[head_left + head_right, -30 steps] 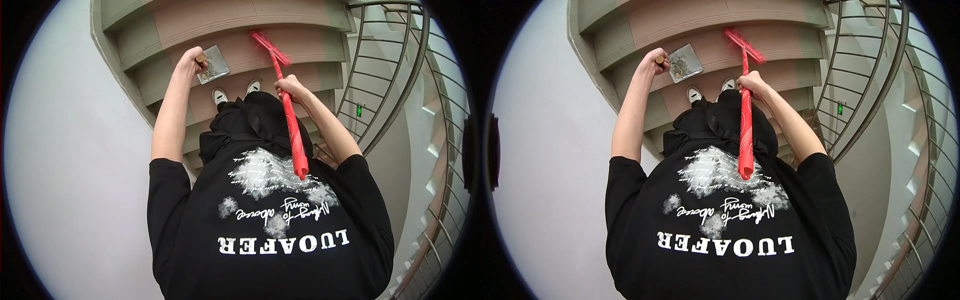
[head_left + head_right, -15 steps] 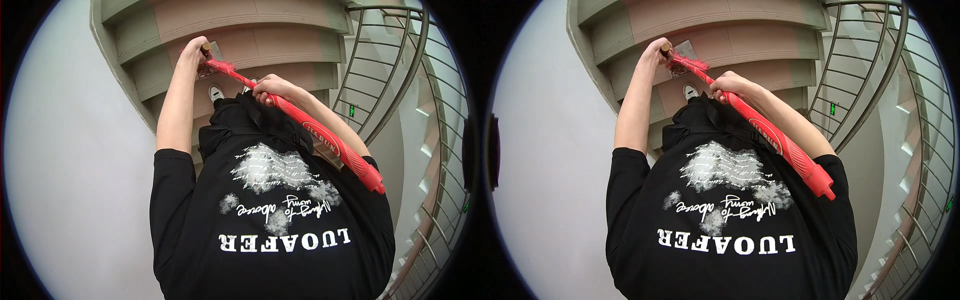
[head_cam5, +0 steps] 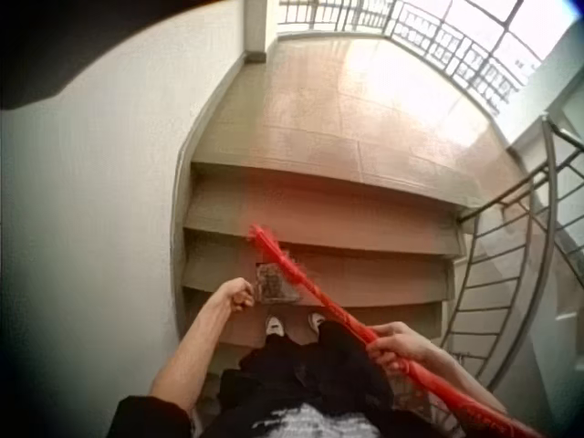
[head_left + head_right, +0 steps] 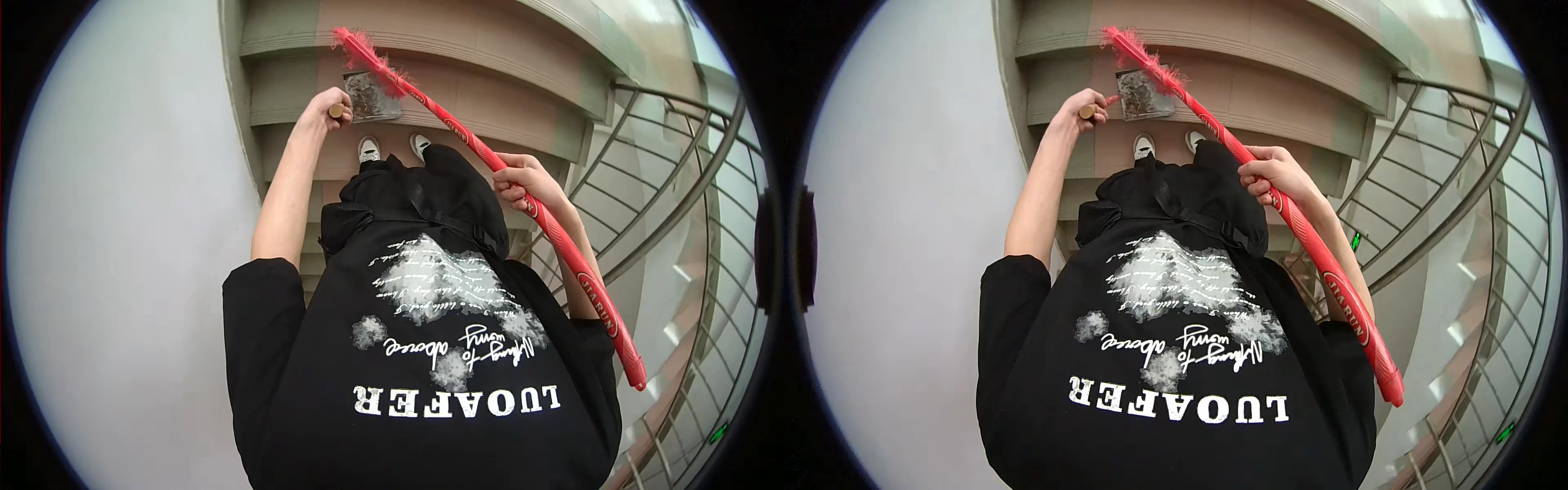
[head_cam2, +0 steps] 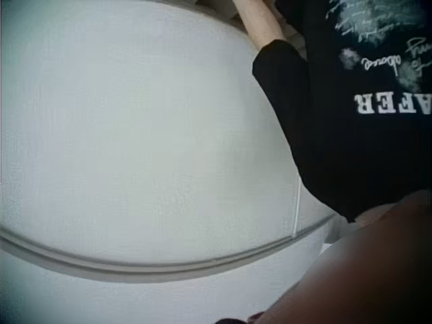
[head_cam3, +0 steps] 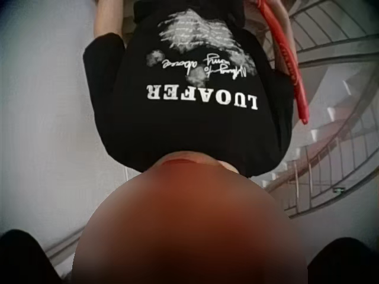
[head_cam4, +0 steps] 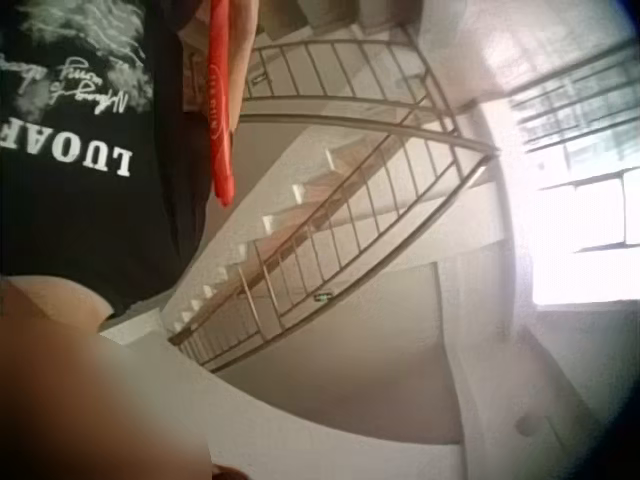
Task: Sweep a concrete staircase using a broom and a dustpan.
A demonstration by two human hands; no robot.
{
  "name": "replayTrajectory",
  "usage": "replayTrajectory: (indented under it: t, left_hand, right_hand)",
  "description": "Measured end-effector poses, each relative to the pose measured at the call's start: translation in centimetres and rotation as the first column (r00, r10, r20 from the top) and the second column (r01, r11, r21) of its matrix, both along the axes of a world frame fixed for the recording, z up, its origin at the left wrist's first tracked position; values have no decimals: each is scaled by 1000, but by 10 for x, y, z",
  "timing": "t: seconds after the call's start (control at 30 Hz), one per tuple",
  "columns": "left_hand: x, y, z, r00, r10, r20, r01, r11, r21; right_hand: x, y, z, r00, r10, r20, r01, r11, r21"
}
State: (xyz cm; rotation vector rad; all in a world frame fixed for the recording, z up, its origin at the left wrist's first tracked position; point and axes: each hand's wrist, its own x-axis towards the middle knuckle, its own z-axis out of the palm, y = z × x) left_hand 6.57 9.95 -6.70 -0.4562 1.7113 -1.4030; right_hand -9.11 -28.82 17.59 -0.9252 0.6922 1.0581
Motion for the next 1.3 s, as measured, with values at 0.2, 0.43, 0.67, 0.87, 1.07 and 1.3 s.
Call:
replayTrajectory:
  t: [0.2, 0.43, 0.67, 0.87, 1.07, 1.3]
  left_hand:
    - [-92, -37, 66, 921, -55, 386, -24, 980, 198]
    - [-115, -75, 120, 528, -224, 819, -90, 944, 317]
    - [-134, -140, 141, 162, -326, 931, -251, 899, 359]
    - [-102, -191, 159, 214, -294, 932, -337, 873, 353]
    - [-122, -173, 151, 258, -245, 935, -352, 877, 327]
    - [-114, -110, 171, 243, -239, 940, -342, 886, 314]
  right_hand:
    - [26, 13, 2, 958, 228, 175, -191, 959, -207]
    - [88, 5, -69, 718, 552, 423, -245, 770, -589]
    - [208, -100, -132, 227, 883, 411, -4, 423, -906]
    - [326, -126, -194, 606, 690, 396, -35, 520, -853]
    - [293, -176, -179, 823, 435, 364, -101, 744, -660]
    - [219, -179, -147, 852, 418, 314, -103, 723, -683]
